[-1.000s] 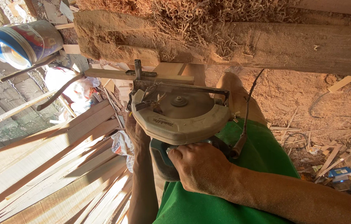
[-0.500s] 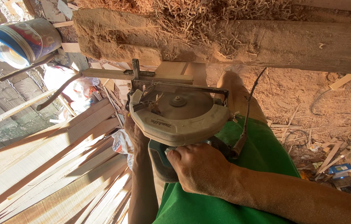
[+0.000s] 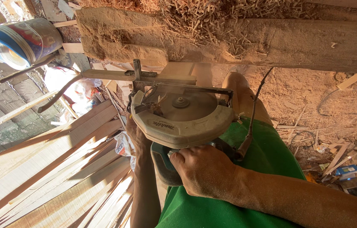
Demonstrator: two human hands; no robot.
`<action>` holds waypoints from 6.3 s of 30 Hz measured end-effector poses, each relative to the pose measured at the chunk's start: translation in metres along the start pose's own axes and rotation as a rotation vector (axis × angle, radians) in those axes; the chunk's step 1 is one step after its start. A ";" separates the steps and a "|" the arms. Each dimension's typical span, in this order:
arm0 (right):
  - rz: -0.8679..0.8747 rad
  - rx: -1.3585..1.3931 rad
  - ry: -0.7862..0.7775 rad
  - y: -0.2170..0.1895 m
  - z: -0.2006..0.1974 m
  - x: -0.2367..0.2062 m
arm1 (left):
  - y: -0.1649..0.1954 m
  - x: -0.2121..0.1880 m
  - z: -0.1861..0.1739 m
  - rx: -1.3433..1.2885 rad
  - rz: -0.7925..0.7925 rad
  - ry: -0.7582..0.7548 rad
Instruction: The person sits on the ground and cuts thin wood strips with a handheld circular saw, bracing each strip against a wooden beam. They reposition the strips by hand between cuts and move cut pieces aside, repeating the cutting cycle throughout the episode.
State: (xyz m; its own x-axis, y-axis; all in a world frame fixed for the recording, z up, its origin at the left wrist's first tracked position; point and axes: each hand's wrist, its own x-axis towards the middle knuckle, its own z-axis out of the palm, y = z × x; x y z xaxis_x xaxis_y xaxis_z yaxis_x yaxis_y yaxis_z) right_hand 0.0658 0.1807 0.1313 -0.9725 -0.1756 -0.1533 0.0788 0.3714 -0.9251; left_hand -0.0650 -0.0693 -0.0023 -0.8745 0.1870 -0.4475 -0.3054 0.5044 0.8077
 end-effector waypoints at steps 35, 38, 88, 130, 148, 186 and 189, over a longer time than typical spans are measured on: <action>-0.075 0.041 0.038 -0.032 0.045 0.110 | -0.015 0.085 -0.126 0.253 0.290 -0.018; -0.148 0.082 0.102 -0.031 0.044 0.108 | 0.026 0.066 -0.135 0.169 0.216 0.163; 0.816 -0.437 0.624 0.129 0.010 -0.276 | -0.045 -0.152 0.134 0.440 0.247 -0.151; 0.976 -0.349 0.439 0.152 0.018 -0.244 | 0.068 0.068 0.087 0.927 1.161 -0.582; 0.715 -0.190 0.833 0.078 -0.016 -0.233 | 0.069 0.038 0.066 0.772 0.940 -0.108; 0.304 -0.032 -0.198 -0.007 -0.038 -0.063 | 0.014 -0.051 0.078 -0.005 -0.177 -0.035; 0.282 -0.018 -0.152 -0.012 -0.035 -0.062 | 0.001 -0.049 0.069 0.008 -0.112 -0.020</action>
State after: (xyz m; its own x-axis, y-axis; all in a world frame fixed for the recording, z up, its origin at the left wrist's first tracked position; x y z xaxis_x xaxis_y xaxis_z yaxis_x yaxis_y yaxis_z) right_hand 0.1177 0.2191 0.1641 -0.8688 -0.1968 -0.4544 0.3357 0.4406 -0.8326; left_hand 0.0035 -0.0198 -0.0061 -0.8273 0.1453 -0.5426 -0.3980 0.5300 0.7488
